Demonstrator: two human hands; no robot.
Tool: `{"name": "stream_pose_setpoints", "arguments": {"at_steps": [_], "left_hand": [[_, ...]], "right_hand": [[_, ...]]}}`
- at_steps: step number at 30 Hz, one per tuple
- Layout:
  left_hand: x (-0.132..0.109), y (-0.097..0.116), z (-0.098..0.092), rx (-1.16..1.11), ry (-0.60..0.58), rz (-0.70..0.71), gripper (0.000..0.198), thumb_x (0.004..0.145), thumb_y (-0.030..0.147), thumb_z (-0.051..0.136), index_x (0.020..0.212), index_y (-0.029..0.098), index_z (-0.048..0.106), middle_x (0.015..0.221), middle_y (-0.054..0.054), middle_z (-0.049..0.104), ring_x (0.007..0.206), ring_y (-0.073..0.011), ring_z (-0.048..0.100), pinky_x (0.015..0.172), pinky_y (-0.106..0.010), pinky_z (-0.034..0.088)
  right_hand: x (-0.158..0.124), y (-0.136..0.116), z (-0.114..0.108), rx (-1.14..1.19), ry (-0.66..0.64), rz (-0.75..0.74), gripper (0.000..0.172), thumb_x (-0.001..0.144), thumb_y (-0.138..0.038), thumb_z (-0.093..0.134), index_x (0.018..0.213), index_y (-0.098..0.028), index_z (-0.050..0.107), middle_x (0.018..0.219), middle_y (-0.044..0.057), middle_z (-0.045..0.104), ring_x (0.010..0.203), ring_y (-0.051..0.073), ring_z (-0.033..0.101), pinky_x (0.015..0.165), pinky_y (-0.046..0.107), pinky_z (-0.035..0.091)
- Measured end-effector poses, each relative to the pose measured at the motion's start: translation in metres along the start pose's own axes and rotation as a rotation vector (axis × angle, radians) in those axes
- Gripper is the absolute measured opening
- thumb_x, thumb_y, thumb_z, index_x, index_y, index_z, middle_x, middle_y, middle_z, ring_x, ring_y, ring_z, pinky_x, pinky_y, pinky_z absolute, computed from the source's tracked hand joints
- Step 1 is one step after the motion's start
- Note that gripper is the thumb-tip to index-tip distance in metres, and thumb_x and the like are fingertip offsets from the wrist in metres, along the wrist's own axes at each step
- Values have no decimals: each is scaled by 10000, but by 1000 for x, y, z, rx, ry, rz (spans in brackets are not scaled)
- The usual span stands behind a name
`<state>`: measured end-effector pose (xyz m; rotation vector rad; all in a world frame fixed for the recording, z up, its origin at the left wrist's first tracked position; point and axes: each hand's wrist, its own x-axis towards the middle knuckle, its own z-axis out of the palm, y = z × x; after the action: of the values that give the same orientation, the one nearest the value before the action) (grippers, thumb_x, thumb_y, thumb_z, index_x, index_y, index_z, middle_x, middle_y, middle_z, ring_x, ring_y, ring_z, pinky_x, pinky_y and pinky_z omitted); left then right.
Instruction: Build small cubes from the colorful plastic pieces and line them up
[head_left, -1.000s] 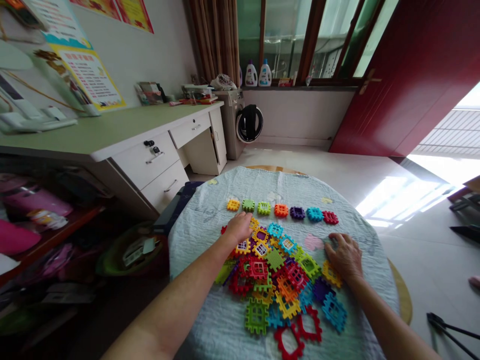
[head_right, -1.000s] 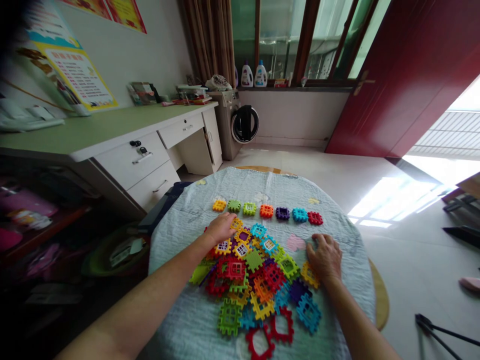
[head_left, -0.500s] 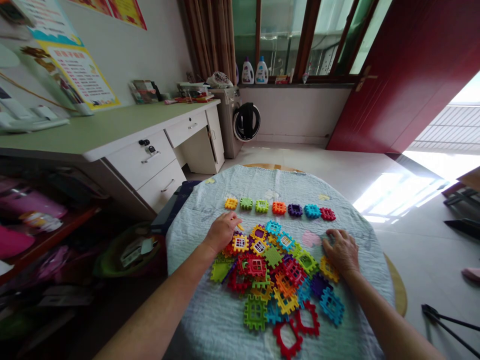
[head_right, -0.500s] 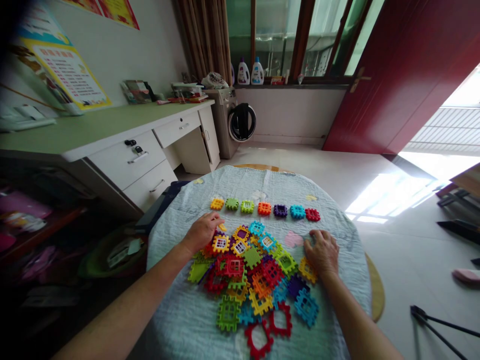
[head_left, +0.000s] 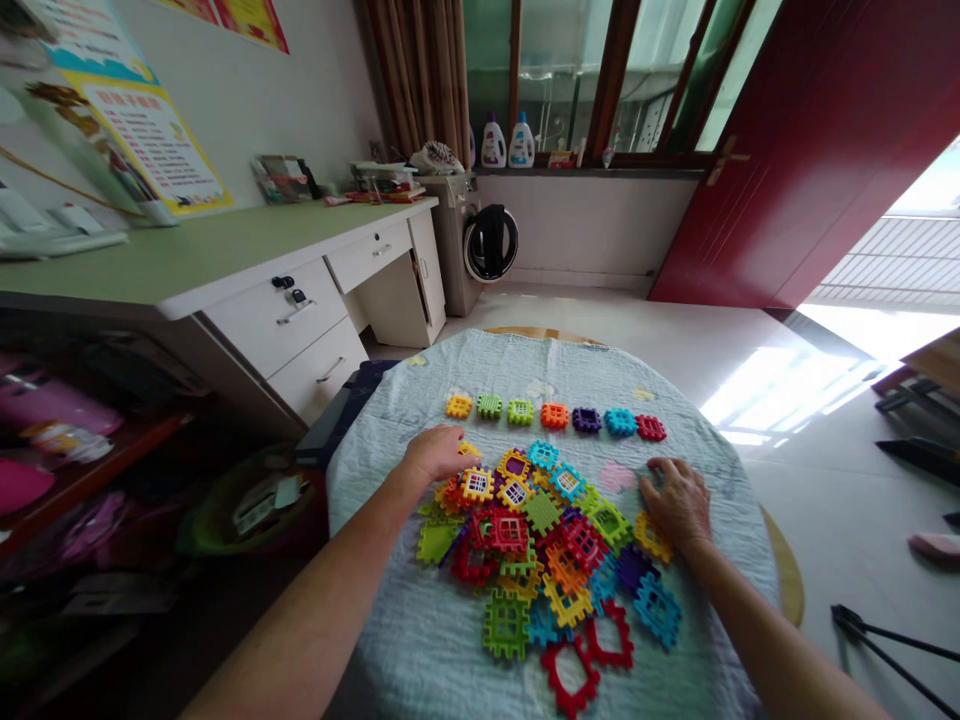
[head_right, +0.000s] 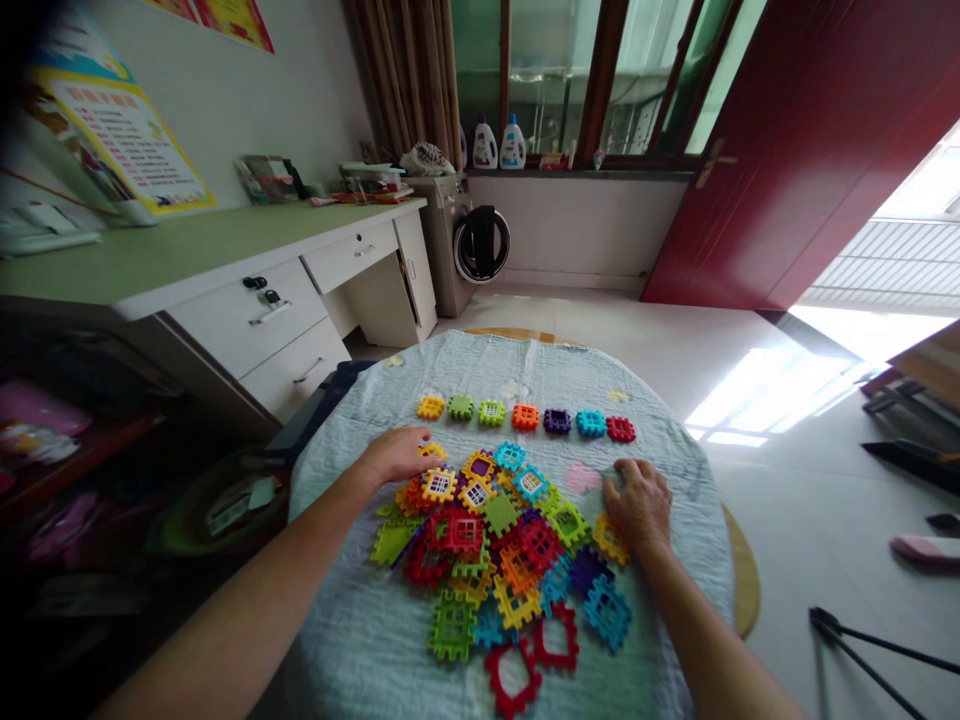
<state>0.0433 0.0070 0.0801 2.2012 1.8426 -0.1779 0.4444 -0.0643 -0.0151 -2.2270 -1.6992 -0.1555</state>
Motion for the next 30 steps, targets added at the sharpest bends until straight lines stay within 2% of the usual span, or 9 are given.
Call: {"name": "stream_pose_setpoints", "arguments": {"at_steps": [5, 9, 15, 17, 20, 22, 25, 28, 30], "left_hand": [[2, 14, 7, 34, -2, -141, 470, 691, 523, 627, 1030, 200, 668, 1149, -117, 673, 1018, -268, 655, 781, -295, 499], [4, 17, 3, 26, 13, -142, 364, 659, 453, 656, 912, 194, 695, 1093, -119, 690, 944, -264, 674, 733, -295, 495], [2, 15, -2, 103, 161, -2, 284, 651, 419, 676, 779, 167, 703, 923, -152, 723, 928, -324, 660, 848, -421, 466], [-1, 13, -2, 105, 213, 38, 314, 676, 454, 657, 811, 175, 708, 913, -134, 725, 916, -304, 659, 865, -417, 455], [-8, 12, -1, 48, 287, 130, 401, 709, 491, 633, 966, 193, 709, 957, -100, 725, 917, -265, 655, 884, -391, 445], [-15, 16, 1, -7, 284, 227, 456, 705, 497, 648, 1052, 206, 694, 988, -79, 720, 931, -246, 645, 896, -370, 438], [-23, 25, 6, -17, 224, 320, 421, 686, 483, 675, 1017, 224, 701, 957, -60, 707, 931, -241, 630, 883, -355, 440], [-29, 32, 13, 15, 188, 291, 338, 696, 473, 672, 930, 231, 707, 922, -66, 685, 917, -244, 617, 848, -351, 451], [-31, 34, 17, 11, 168, 260, 350, 700, 506, 672, 911, 230, 705, 931, -74, 672, 926, -247, 609, 835, -346, 457]], "right_hand": [[0, 0, -1, 1, 2, -3, 290, 847, -366, 523, 1055, -213, 653, 1126, 87, 606, 1027, 265, 507, 887, 381, 372], [-1, -2, -3, 8, -4, -2, 295, 848, -363, 520, 1060, -206, 652, 1134, 93, 603, 1026, 267, 504, 877, 384, 373], [0, -1, -2, 6, 10, -7, 289, 847, -374, 524, 1044, -213, 659, 1121, 93, 609, 1006, 270, 509, 861, 390, 378], [0, 0, -1, 6, 14, -10, 285, 843, -371, 528, 1042, -215, 659, 1117, 90, 610, 1007, 269, 511, 860, 389, 380], [0, 1, 0, 5, 18, -19, 287, 841, -368, 531, 1048, -212, 654, 1115, 87, 608, 1013, 261, 512, 869, 380, 380], [0, 1, 1, 6, 19, -20, 289, 840, -369, 531, 1051, -213, 652, 1118, 84, 606, 1022, 259, 510, 874, 376, 377], [0, 1, 0, 10, 17, -15, 283, 839, -368, 533, 1046, -216, 651, 1118, 83, 606, 1026, 262, 508, 874, 377, 372], [0, -1, -1, 12, 16, -11, 282, 842, -372, 532, 1042, -214, 654, 1120, 88, 607, 1023, 267, 506, 866, 381, 373], [0, -1, -1, 10, 16, -9, 285, 844, -375, 531, 1043, -212, 655, 1123, 90, 607, 1019, 268, 505, 860, 382, 374]]}}
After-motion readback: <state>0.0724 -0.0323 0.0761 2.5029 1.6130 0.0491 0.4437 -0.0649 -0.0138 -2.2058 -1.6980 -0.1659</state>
